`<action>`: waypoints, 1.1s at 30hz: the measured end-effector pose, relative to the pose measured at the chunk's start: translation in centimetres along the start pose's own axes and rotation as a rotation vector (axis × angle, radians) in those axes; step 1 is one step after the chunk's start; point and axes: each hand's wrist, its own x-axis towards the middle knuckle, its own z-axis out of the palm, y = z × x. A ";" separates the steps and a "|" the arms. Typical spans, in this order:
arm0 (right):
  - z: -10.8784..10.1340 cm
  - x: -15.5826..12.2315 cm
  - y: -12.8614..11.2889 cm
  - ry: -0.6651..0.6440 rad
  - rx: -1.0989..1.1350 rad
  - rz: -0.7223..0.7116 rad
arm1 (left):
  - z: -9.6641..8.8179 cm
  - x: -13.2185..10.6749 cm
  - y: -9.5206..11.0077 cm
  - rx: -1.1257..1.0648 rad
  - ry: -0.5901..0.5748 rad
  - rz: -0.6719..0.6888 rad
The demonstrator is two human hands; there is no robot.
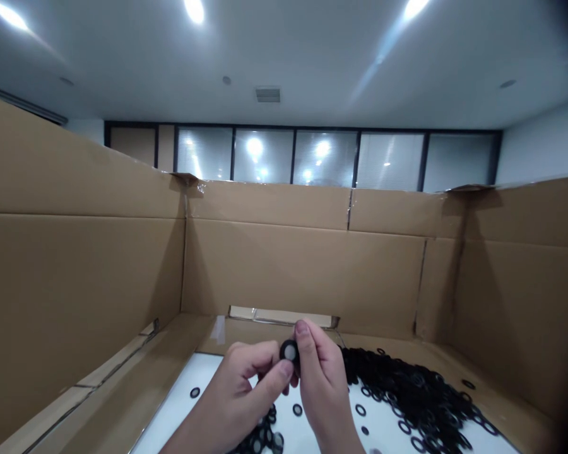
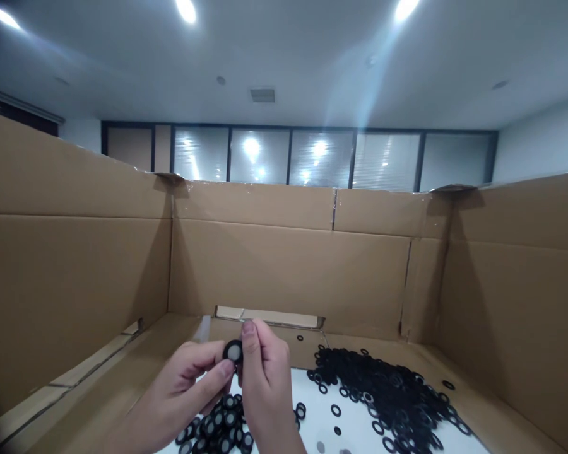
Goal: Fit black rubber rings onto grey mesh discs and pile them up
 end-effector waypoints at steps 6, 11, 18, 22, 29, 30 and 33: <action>-0.1 0.3 0.7 -0.062 -0.176 -0.192 | -0.5 0.3 0.0 -0.027 0.077 -0.013; -0.1 0.2 0.4 -0.072 -0.306 -0.306 | -1.0 0.2 -0.6 -0.023 0.109 -0.013; 1.1 -0.4 0.9 -0.050 -0.245 -0.268 | 0.2 0.1 -1.3 0.015 0.204 0.118; 1.2 -0.2 1.3 -0.009 -0.213 -0.212 | 0.5 0.7 -1.6 0.023 0.229 0.086; 1.5 -0.2 1.8 -0.008 -0.116 -0.159 | 0.6 0.7 -2.0 0.018 0.199 0.085; 1.6 -0.2 2.0 -0.005 -0.104 -0.152 | 0.5 0.7 -1.9 0.023 0.193 0.082; 1.7 -0.3 2.4 0.028 -0.089 -0.153 | 0.2 0.8 -1.6 0.027 0.181 0.045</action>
